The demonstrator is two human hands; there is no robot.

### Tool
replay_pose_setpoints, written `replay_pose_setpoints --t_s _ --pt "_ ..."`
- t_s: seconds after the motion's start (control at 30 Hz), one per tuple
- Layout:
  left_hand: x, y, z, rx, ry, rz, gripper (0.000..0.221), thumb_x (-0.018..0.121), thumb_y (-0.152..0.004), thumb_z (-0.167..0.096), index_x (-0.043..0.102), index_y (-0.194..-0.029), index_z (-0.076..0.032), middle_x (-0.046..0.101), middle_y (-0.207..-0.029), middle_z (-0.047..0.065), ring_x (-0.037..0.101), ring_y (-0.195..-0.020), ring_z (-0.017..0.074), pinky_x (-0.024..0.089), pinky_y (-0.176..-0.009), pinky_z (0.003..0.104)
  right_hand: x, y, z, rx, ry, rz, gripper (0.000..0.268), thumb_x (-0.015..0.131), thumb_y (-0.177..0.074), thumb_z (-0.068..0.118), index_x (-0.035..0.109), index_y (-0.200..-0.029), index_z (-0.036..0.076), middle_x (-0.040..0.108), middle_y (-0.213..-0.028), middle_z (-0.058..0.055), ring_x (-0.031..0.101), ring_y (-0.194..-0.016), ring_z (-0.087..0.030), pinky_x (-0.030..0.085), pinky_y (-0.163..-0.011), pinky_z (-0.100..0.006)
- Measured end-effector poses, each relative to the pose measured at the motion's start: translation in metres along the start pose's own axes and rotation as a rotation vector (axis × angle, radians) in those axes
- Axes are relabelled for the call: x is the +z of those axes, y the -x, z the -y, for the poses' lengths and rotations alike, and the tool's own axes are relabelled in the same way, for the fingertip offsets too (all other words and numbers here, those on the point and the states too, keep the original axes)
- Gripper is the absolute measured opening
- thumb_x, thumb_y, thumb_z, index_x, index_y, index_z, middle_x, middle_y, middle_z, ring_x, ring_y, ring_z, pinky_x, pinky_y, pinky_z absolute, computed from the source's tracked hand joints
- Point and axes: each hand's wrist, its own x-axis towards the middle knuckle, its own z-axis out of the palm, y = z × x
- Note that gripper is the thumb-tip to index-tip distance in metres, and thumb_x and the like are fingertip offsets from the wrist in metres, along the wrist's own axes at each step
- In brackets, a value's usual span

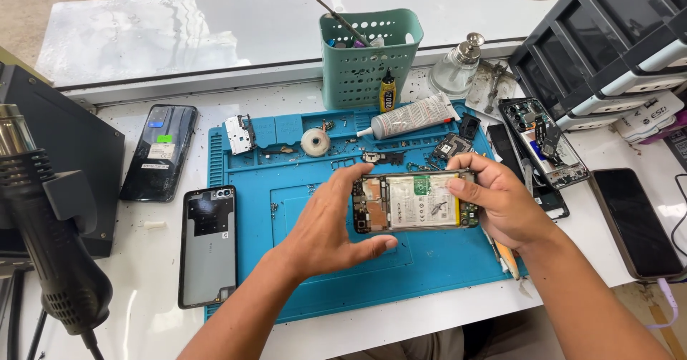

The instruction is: Repairing a smartphone by connecting internal ribbon cables, positioning the battery, and cleaning the frame with a brush.

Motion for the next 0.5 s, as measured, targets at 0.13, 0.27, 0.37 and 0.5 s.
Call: replay_pose_setpoints --t_s 0.13,0.27,0.37,0.5 --pt "0.000 0.001 -0.009 -0.021 0.135 0.027 0.108 0.088 -0.071 -0.033 0.030 -0.155 0.002 0.056 -0.133 0.032 0.061 -0.120 0.0515 0.047 -0.105 0.058 -0.010 0.001 -0.011 0.005 -0.033 -0.013 0.023 0.064 -0.095 0.002 0.058 -0.116 -0.004 0.070 -0.089 -0.019 0.071 -0.074 -0.024 0.061 -0.070 -0.039" --pt "0.000 0.003 -0.001 0.014 0.287 -0.056 0.112 0.086 -0.077 -0.029 0.015 -0.157 0.004 0.053 -0.135 0.037 0.060 -0.117 0.0537 0.047 -0.104 0.059 -0.002 0.007 -0.013 -0.004 -0.129 -0.027 0.023 0.062 -0.096 0.004 0.056 -0.117 -0.003 0.069 -0.088 -0.020 0.071 -0.073 -0.026 0.062 -0.068 -0.040" --pt "0.000 0.004 0.006 0.052 0.357 -0.114 0.108 0.085 -0.079 -0.029 0.018 -0.158 0.001 0.058 -0.128 0.034 0.061 -0.108 0.0448 0.049 -0.099 0.053 0.010 0.012 -0.007 -0.001 -0.188 -0.037 0.024 0.062 -0.096 0.004 0.055 -0.118 -0.001 0.068 -0.087 -0.018 0.072 -0.073 -0.025 0.062 -0.069 -0.040" --pt "0.000 0.001 0.000 0.095 0.461 -0.116 0.088 0.083 -0.078 -0.033 0.043 -0.149 -0.002 0.068 -0.102 0.022 0.067 -0.093 0.0315 0.055 -0.091 0.047 0.003 0.007 -0.015 -0.023 -0.161 -0.030 0.024 0.063 -0.095 0.001 0.056 -0.117 0.000 0.068 -0.089 -0.017 0.072 -0.076 -0.026 0.061 -0.071 -0.041"
